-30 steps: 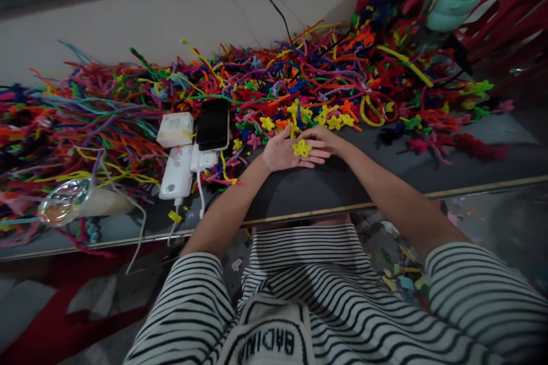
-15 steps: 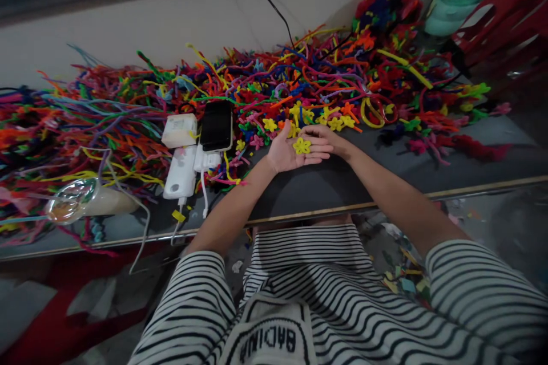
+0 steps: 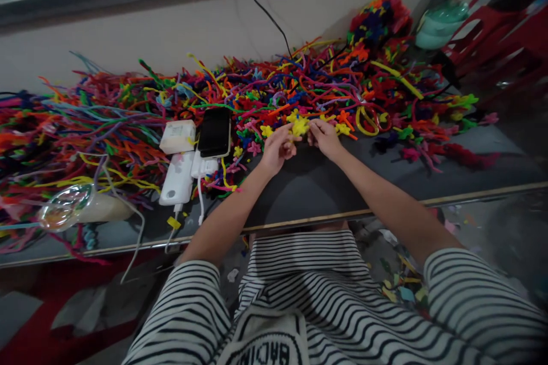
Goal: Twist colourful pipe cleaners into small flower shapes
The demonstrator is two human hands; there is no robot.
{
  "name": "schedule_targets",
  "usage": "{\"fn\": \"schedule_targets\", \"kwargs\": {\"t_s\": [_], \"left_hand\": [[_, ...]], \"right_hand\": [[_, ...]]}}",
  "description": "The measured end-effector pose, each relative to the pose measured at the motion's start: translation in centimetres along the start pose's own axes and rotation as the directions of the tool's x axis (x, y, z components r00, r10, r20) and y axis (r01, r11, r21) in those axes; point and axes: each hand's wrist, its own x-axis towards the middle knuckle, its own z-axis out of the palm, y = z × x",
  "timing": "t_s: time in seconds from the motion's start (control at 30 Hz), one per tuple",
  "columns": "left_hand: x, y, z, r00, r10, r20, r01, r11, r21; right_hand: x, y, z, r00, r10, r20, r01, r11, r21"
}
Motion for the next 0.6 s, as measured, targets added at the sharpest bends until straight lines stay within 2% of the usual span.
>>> {"fn": "schedule_targets", "kwargs": {"t_s": [0.07,0.13,0.23,0.33,0.4,0.5,0.57,0.6], "left_hand": [[0.3,-0.4,-0.8,0.995,0.087,-0.05,-0.083,0.994,0.069],[0.6,-0.6,-1.3,0.99,0.132,-0.041,-0.125,0.982,0.143],[0.6,-0.6,-1.7,0.989,0.144,0.023,-0.146,0.972,0.184],[0.3,-1.0,-1.5,0.986,0.131,0.099,-0.153,0.954,0.259],[0.1,-1.6,-1.1,0.982,0.134,0.135,-0.173,0.924,0.34],[-0.1,-2.1,-0.6,0.971,0.131,0.2,-0.212,0.859,0.466],[0.3,-0.9,-0.9,0.964,0.178,0.195,-0.259,0.784,0.564],[0.7,0.5,-1.5,0.949,0.287,0.129,-0.3,0.705,0.643]], "right_hand": [[0.2,0.0,-0.4,0.985,-0.032,-0.167,0.032,0.999,-0.002],[0.0,-0.4,-0.7,0.97,-0.067,-0.234,0.054,0.997,-0.061],[-0.8,-1.2,-0.5,0.979,-0.134,-0.156,0.091,0.962,-0.256],[-1.6,-1.9,0.2,0.966,-0.243,-0.083,0.178,0.868,-0.464],[-1.8,-2.1,0.5,0.961,-0.271,-0.051,0.211,0.841,-0.498],[-1.6,-2.0,0.7,0.967,-0.253,-0.008,0.218,0.849,-0.481],[-1.5,-1.8,0.5,0.972,-0.235,0.012,0.212,0.851,-0.481],[-1.4,-1.6,0.4,0.974,-0.226,0.015,0.205,0.852,-0.482]]}}
